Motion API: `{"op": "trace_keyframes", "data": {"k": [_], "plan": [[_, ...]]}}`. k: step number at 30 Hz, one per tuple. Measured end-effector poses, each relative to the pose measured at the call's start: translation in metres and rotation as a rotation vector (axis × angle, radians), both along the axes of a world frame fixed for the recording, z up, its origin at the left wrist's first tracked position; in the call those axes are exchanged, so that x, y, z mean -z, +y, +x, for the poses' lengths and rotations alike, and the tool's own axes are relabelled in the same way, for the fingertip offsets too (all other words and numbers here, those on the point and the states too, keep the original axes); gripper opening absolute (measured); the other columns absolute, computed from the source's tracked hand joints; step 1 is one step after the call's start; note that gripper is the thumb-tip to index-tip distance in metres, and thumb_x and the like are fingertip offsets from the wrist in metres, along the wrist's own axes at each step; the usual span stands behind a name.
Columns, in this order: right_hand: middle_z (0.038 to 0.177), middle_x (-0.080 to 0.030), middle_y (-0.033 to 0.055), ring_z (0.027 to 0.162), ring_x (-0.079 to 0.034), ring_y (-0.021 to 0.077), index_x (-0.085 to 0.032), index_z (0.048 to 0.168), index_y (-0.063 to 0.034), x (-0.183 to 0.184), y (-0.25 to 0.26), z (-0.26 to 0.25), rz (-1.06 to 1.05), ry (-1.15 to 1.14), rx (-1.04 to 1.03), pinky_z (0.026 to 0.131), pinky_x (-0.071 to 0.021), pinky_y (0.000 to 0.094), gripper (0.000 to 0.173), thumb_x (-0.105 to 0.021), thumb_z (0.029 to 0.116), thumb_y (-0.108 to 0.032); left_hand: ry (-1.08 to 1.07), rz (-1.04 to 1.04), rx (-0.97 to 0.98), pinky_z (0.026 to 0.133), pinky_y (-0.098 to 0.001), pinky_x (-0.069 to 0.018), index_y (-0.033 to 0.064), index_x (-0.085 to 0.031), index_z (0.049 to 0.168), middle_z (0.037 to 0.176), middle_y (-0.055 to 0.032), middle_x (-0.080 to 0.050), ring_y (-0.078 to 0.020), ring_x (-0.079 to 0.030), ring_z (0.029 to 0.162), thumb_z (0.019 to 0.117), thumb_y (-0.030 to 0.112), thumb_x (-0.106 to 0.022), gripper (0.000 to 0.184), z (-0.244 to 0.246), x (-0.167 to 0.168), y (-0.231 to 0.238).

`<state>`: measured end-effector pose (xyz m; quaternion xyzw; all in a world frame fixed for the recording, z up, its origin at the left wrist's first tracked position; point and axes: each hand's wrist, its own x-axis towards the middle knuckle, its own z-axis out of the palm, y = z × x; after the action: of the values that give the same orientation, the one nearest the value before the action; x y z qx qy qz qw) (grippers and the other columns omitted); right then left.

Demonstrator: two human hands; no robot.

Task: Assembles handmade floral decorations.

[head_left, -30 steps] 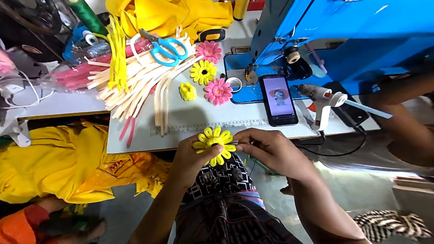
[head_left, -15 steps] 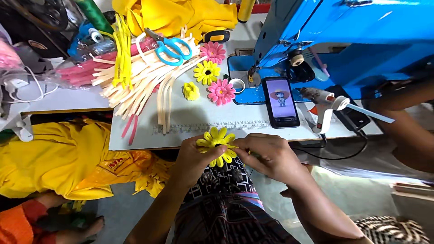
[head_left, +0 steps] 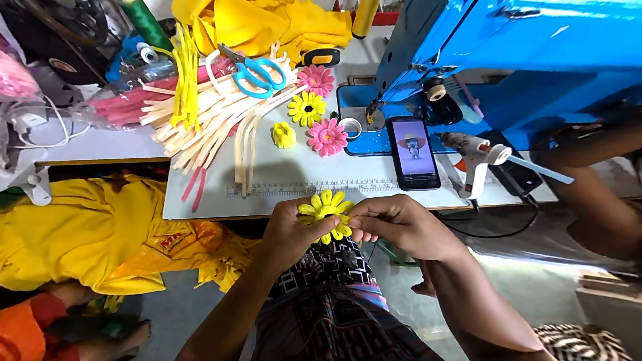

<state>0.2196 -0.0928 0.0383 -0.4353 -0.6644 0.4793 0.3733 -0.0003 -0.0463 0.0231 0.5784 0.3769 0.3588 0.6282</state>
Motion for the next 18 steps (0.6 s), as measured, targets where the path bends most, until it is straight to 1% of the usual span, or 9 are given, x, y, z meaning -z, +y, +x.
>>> {"op": "trace_keyframes", "data": {"k": [4,7,9,10,11,12,14,16,18], "plan": [[0.082,-0.071,-0.0095,0.073,-0.064,-0.0054,-0.073,0.100,-0.0045,0.004,0.000,0.002,-0.032,0.033,-0.005,0.067,-0.0538,0.0119,0.018,-0.057,0.1039,-0.014,0.009,-0.019,0.022,0.077,-0.0236,-0.0608,0.0060,-0.075,0.096,0.087,0.0004,-0.075,-0.0055,-0.072,0.081,0.0857,0.001,-0.075,0.011,-0.002,-0.001,0.002],[0.081,-0.070,-0.0104,0.071,-0.062,-0.0071,-0.073,0.098,-0.0065,0.002,0.001,0.010,-0.012,-0.061,0.046,0.064,-0.0518,0.0111,0.021,-0.058,0.1038,-0.021,0.039,-0.092,0.083,0.079,-0.0241,-0.0604,0.0066,-0.074,0.099,0.090,0.0007,-0.075,-0.0055,-0.071,0.085,0.0856,0.002,-0.076,0.014,-0.006,-0.006,0.004],[0.084,-0.070,-0.0073,0.074,-0.064,-0.0047,-0.072,0.108,-0.0048,0.001,0.003,0.011,0.050,-0.103,0.086,0.067,-0.0546,0.0129,0.018,-0.062,0.1019,-0.019,0.041,-0.138,0.116,0.080,-0.0245,-0.0601,0.0066,-0.073,0.102,0.091,-0.0003,-0.074,-0.0066,-0.071,0.086,0.0854,0.002,-0.075,0.018,-0.008,-0.007,0.006],[0.088,-0.072,-0.0050,0.077,-0.066,-0.0039,-0.072,0.113,-0.0032,0.001,0.003,0.010,0.111,-0.132,0.087,0.071,-0.0559,0.0136,0.021,-0.064,0.1007,-0.018,0.033,-0.154,0.123,0.080,-0.0245,-0.0602,0.0065,-0.074,0.103,0.092,-0.0006,-0.075,-0.0069,-0.071,0.086,0.0859,0.001,-0.075,0.018,-0.008,-0.007,0.007],[0.092,-0.074,-0.0028,0.081,-0.067,-0.0035,-0.072,0.114,-0.0018,0.002,0.003,0.008,0.191,-0.171,0.080,0.075,-0.0571,0.0139,0.022,-0.065,0.1001,-0.017,0.020,-0.170,0.120,0.080,-0.0248,-0.0603,0.0059,-0.074,0.103,0.092,-0.0014,-0.075,-0.0073,-0.071,0.086,0.0869,0.001,-0.074,0.016,-0.008,-0.006,0.007],[0.092,-0.075,-0.0010,0.082,-0.068,-0.0032,-0.073,0.112,-0.0012,0.003,0.003,0.006,0.280,-0.212,0.078,0.078,-0.0573,0.0140,0.021,-0.065,0.0994,-0.016,0.008,-0.190,0.109,0.080,-0.0251,-0.0603,0.0054,-0.074,0.102,0.092,-0.0019,-0.075,-0.0078,-0.071,0.087,0.0879,0.001,-0.073,0.015,-0.008,-0.006,0.007],[0.088,-0.074,0.0013,0.081,-0.066,-0.0023,-0.076,0.106,-0.0017,0.006,0.003,0.002,0.418,-0.303,0.099,0.077,-0.0549,0.0136,0.019,-0.065,0.0980,-0.015,-0.005,-0.229,0.080,0.081,-0.0252,-0.0603,0.0057,-0.072,0.100,0.091,-0.0007,-0.074,-0.0073,-0.071,0.085,0.0892,0.001,-0.072,0.012,-0.008,-0.008,0.007],[0.087,-0.073,0.0025,0.080,-0.065,-0.0009,-0.076,0.104,-0.0025,0.007,0.001,0.000,0.469,-0.347,0.106,0.076,-0.0534,0.0133,0.019,-0.064,0.0979,-0.016,-0.023,-0.257,0.074,0.081,-0.0250,-0.0605,0.0058,-0.072,0.099,0.090,0.0001,-0.074,-0.0066,-0.071,0.085,0.0889,-0.001,-0.071,0.012,-0.008,-0.010,0.006],[0.085,-0.071,0.0017,0.079,-0.062,-0.0018,-0.075,0.102,-0.0022,0.008,0.001,-0.001,0.467,-0.322,0.089,0.075,-0.0516,0.0121,0.018,-0.065,0.0967,-0.015,-0.030,-0.267,0.090,0.080,-0.0241,-0.0604,0.0059,-0.071,0.098,0.088,0.0009,-0.074,-0.0057,-0.071,0.083,0.0890,-0.003,-0.070,0.012,-0.008,-0.011,0.005]]}}
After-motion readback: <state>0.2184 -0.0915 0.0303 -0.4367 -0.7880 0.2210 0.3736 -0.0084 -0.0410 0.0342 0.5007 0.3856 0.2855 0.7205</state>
